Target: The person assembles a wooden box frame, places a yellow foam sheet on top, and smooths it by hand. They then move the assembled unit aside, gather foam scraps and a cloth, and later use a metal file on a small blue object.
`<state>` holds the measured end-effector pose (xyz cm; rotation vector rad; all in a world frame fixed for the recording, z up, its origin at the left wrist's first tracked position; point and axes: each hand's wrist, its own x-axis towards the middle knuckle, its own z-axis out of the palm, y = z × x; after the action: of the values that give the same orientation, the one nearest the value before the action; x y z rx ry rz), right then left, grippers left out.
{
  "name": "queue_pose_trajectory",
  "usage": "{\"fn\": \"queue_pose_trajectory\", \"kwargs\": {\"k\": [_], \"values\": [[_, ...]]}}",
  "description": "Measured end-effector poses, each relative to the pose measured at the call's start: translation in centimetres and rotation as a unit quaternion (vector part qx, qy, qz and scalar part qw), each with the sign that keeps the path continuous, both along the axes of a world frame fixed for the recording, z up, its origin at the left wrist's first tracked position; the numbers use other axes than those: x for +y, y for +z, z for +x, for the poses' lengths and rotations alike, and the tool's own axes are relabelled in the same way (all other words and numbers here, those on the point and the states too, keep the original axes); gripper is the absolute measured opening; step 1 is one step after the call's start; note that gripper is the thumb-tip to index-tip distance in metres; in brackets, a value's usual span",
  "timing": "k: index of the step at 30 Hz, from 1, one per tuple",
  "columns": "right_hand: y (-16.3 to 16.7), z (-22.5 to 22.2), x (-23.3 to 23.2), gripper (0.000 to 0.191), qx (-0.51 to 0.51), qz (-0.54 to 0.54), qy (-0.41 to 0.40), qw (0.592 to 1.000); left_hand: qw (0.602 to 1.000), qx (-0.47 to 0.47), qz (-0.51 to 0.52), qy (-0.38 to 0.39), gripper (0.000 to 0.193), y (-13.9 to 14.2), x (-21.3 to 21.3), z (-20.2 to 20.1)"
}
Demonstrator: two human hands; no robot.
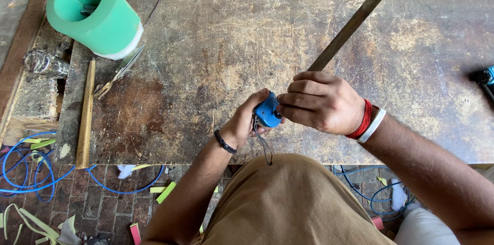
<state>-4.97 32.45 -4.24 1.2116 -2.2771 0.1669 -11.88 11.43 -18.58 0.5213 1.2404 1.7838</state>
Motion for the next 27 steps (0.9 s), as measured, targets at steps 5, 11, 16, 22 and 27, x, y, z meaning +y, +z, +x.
{"fn": "queue_pose_trajectory", "kwargs": {"k": [5,11,16,22,27], "values": [[0.1,-0.2,0.3,0.024,0.015,0.021,0.024,0.999,0.996,-0.088,-0.008,-0.026,0.057,1.5,-0.3,0.0],[-1.2,-0.2,0.5,0.026,0.006,0.012,0.004,1.000,0.996,-0.082,0.005,-0.041,0.058,0.2,0.0,-0.4],[-3.8,0.4,-0.7,0.017,-0.098,-0.112,-0.130,0.980,0.989,0.114,-0.030,0.087,0.067,-2.5,0.3,-0.6],[-5.1,0.1,-1.5,0.015,-0.318,-0.264,-0.210,0.886,0.835,0.500,-0.064,0.220,0.072,-2.1,0.5,-0.5],[-5.0,-0.4,-1.9,0.018,-0.427,-0.303,-0.254,0.813,0.869,0.426,-0.122,0.220,0.061,-0.2,-0.3,0.4]]}}
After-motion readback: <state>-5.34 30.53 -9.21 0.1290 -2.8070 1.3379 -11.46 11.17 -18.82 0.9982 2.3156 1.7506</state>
